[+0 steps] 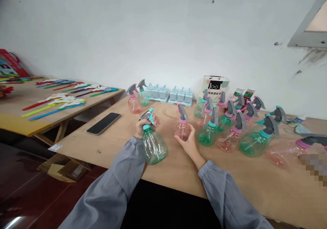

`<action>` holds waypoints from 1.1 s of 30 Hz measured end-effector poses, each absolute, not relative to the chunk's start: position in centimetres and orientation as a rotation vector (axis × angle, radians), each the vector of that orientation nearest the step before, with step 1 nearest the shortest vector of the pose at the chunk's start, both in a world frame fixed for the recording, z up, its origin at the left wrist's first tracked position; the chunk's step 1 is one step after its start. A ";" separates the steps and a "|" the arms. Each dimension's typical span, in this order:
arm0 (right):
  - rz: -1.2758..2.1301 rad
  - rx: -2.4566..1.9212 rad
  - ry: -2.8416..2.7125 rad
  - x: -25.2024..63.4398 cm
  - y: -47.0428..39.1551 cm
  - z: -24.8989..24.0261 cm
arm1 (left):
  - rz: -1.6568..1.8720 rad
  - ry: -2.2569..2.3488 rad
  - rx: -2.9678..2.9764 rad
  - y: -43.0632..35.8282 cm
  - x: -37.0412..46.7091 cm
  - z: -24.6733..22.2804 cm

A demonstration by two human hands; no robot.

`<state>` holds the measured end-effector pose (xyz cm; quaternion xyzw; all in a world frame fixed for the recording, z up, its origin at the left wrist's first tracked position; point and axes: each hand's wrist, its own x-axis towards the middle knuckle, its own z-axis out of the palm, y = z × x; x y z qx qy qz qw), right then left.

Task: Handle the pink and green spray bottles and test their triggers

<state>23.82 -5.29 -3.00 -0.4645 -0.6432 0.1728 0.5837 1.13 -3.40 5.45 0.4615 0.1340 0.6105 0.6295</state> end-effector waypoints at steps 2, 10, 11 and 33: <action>0.408 -1.075 -1.505 23.8 -5.2 -3.1 | 1.364 0.301 1.105 -3.4 1.0 5.5; 0.436 -1.063 -1.489 23.7 -5.1 -3.2 | 1.399 0.387 1.012 -4.0 1.4 6.0; 0.436 -1.062 -1.492 23.7 -5.2 -3.1 | 1.417 0.381 1.034 -3.9 1.4 5.9; 0.429 -1.074 -1.483 23.6 -5.3 -3.3 | 1.560 0.556 1.301 -4.3 -1.0 7.7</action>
